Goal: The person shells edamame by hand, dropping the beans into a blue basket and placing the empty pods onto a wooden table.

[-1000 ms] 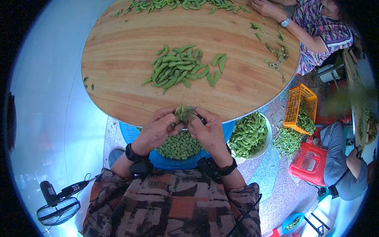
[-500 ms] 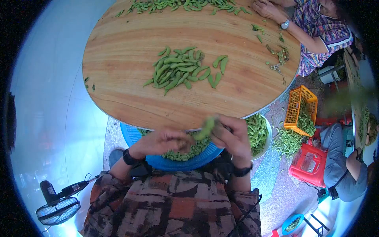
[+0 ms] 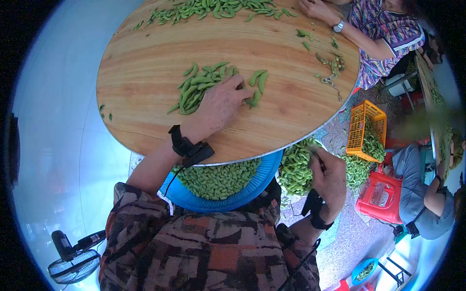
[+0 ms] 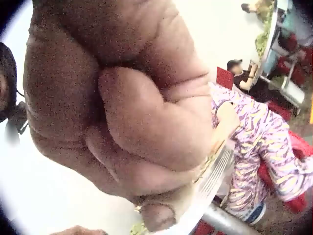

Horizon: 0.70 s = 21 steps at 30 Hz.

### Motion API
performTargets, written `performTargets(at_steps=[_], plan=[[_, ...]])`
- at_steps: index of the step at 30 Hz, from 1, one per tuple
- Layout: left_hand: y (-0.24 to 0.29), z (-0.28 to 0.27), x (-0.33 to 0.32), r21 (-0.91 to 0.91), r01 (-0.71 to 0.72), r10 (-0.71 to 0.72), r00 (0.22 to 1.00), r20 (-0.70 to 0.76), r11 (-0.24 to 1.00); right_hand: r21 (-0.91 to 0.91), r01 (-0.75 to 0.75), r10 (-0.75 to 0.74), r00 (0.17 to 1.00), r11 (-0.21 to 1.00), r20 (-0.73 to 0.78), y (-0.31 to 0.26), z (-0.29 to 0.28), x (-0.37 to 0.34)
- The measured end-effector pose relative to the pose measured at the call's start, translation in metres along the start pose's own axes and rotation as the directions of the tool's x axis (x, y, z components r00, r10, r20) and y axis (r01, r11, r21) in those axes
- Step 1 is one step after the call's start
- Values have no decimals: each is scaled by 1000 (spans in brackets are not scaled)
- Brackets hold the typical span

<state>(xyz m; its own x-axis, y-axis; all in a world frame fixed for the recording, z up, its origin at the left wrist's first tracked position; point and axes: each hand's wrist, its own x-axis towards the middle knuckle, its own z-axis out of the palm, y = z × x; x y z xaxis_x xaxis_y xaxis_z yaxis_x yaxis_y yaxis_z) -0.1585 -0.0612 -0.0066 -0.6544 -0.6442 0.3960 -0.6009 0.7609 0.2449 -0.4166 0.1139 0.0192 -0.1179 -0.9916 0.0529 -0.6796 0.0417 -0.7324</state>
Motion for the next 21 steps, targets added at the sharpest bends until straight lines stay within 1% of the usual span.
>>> performTargets(at_steps=[1, 3, 4, 5, 6, 7, 8, 9, 10, 12, 13, 15, 16, 18, 19, 21], plan=[[0, 1, -1, 1, -5, 5, 1000, 1, 1000, 2, -2, 2, 1000, 1000, -4, -4, 10, 3], [3, 0, -6, -102, -24, 17, 998, -64, 995, 262, 84, -45, 988, 962, -150, -11, 34, 12], [10, -10, -7, -100, -28, 21, 998, -65, 995, 262, 85, -45, 987, 961, -154, -22, 44, 18], [19, -22, -10, -294, 95, -94, 995, 17, 951, 379, 50, 5, 990, 924, -143, -33, 55, 24], [28, -31, -15, -464, 227, -193, 974, 121, 856, 489, 15, 53, 991, 872, -124, -43, 64, 27], [35, -33, -23, -463, 228, -193, 974, 123, 856, 490, 13, 54, 991, 871, -123, -47, 73, 29], [40, -35, -30, -604, 359, -287, 933, 216, 712, 628, -81, 87, 996, 774, 21, -50, 83, 31], [43, -37, -35, -706, 474, -357, 877, 322, 527, 734, -188, 93, 981, 653, 169, -53, 90, 33], [42, -37, -42, -705, 477, -361, 875, 322, 525, 733, -190, 91, 981, 653, 173, -59, 94, 33], [37, -33, -56, -858, 436, -354, 874, 333, 271, 840, -250, 56, 965, 481, 255, -67, 99, 34], [35, -32, -61, -858, 438, -359, 872, 333, 268, 838, -254, 55, 964, 482, 260, -68, 100, 34], [33, -31, -67, -887, 444, -402, 840, 363, 127, 877, -340, 19, 935, 339, 355, -70, 100, 33], [33, -32, -70, -888, 443, -403, 840, 363, 125, 876, -341, 20, 934, 341, 356, -69, 101, 33], [34, -32, -74, -905, 393, -401, 865, 303, 162, 866, -335, -23, 929, 371, 369, -68, 103, 32], [36, -33, -76, -906, 393, -401, 864, 304, 160, 865, -336, -22, 929, 372, 370, -70, 103, 32], [38, -34, -77, -859, 346, -423, 890, 173, 377, 820, -337, 11, 927, 463, 375, -74, 105, 32]])
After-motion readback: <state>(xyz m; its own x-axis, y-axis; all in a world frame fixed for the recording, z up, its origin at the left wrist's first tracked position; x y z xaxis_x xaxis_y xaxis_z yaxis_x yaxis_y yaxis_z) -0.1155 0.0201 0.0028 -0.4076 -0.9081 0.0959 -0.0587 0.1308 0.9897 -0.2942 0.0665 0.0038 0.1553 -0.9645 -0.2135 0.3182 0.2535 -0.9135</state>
